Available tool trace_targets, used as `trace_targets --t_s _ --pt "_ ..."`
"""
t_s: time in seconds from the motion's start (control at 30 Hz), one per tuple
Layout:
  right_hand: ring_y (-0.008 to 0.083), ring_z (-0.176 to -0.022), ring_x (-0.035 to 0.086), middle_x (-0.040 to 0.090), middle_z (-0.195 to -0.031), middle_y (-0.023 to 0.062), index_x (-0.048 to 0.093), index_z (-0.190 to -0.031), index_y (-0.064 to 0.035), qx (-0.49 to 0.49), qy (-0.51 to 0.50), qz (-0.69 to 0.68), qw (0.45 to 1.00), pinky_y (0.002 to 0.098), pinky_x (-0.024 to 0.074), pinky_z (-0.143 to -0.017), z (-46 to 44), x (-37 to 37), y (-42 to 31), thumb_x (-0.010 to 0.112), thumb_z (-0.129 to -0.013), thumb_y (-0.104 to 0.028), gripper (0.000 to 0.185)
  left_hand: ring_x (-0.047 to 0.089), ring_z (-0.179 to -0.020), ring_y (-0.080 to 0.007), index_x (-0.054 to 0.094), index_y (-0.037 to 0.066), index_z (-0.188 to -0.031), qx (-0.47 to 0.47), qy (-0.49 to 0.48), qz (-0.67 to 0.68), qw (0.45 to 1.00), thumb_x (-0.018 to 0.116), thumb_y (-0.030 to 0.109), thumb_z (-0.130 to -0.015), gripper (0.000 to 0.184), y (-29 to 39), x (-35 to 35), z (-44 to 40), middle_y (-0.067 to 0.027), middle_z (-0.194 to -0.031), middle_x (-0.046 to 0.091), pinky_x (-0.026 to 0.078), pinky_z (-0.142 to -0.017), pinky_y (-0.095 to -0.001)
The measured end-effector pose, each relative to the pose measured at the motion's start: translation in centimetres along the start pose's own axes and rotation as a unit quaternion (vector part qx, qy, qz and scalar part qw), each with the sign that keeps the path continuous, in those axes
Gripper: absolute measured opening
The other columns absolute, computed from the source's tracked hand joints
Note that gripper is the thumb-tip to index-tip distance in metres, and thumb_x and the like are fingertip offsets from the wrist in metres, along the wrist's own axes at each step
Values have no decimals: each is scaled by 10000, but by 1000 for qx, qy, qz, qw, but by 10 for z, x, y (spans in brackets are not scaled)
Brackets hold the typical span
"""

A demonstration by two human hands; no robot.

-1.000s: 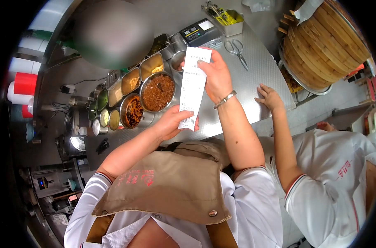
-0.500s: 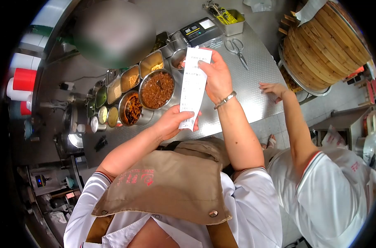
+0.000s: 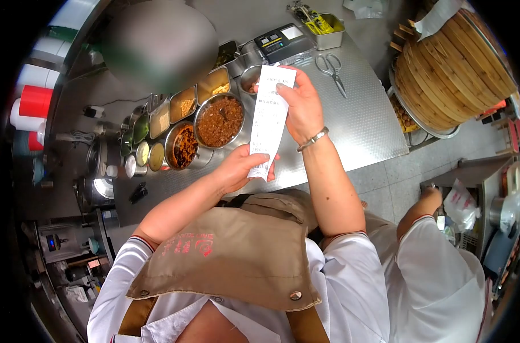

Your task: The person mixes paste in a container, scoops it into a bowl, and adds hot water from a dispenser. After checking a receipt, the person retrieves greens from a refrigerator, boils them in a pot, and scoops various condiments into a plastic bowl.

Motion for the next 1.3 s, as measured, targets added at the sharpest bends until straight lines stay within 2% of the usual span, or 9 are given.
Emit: trace_targets --t_s 0.37,1.17,1.3 --pt "323 -955 579 550 -1051 210 402 -1134 -31 0 1 -7 1000 386 510 -785 -1 -2 -1 425 -840 8 297 574 -696 -170 533 -32 -994 -8 0 -11 1000 462 63 -843 192 -1 2 -3 -91 -788 574 509 -653 -336" --pt "311 -946 584 553 -1047 209 394 -1132 -13 10 11 14 1000 379 511 -777 -11 -4 0 424 -837 4 297 577 -680 -180 550 -30 -974 2 -11 -18 1000 469 78 -843 188 5 -2 -9 -95 -765 580 499 -642 -328" --pt "315 -903 601 569 -995 226 368 -1141 -12 3 18 3 1000 378 510 -775 -12 -3 0 414 -824 26 323 578 -683 -176 549 -33 -981 -1 -9 -17 1000 467 75 -846 192 6 -3 -10 -95 -769 579 503 -648 -327"
Point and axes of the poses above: each hand's wrist, its own z-axis away from the middle knuckle, its own x-axis out of the palm, y = z × x, the point moved 5 cm from there along -z, towards the middle knuckle
